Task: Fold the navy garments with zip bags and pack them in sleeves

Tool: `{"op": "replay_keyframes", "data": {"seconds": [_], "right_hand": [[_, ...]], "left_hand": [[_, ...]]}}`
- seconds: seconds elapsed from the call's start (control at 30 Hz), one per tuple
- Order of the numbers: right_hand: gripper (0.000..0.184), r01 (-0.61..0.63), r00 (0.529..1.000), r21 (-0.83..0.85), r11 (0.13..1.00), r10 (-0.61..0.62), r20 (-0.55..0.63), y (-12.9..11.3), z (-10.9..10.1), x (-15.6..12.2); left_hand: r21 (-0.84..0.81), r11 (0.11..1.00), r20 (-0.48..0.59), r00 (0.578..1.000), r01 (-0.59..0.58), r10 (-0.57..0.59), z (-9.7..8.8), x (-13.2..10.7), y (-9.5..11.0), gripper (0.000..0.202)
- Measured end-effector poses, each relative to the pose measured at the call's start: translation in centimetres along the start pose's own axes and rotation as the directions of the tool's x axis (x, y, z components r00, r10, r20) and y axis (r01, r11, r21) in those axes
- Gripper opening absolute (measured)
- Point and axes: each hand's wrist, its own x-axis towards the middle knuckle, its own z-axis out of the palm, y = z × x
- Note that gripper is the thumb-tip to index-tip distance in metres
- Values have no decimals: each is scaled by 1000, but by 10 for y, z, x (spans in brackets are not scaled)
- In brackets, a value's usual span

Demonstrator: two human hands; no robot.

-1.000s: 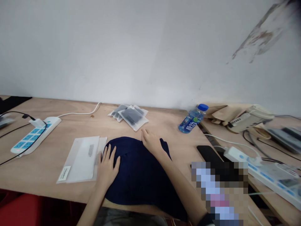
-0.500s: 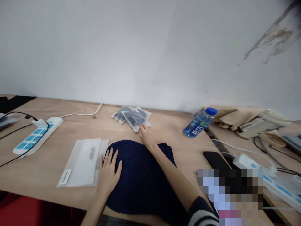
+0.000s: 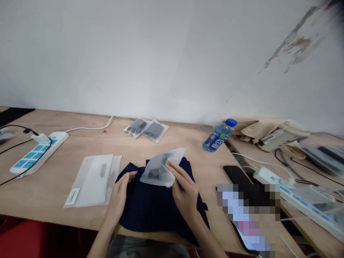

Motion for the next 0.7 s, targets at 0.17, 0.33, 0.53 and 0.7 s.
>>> {"op": "replay_keyframes", "data": {"seconds": [0.17, 0.33, 0.53, 0.7], "right_hand": [[36, -178, 984, 8, 984, 177, 20, -2, -24, -47], [32, -347, 938, -28, 938, 347, 13, 16, -40, -81], [27, -559, 828, 75, 826, 561, -9, 27, -52, -94], [47, -790, 494, 371, 488, 865, -86, 42, -52, -83]], "left_hand": [[43, 999, 97, 995, 6, -10, 10, -9, -2, 43], [528, 804, 132, 962, -274, 241, 18, -1, -22, 47], [676, 673, 122, 946, -300, 299, 13, 38, -13, 45], [488, 859, 153, 984, -153, 88, 0, 53, 1, 40]]}}
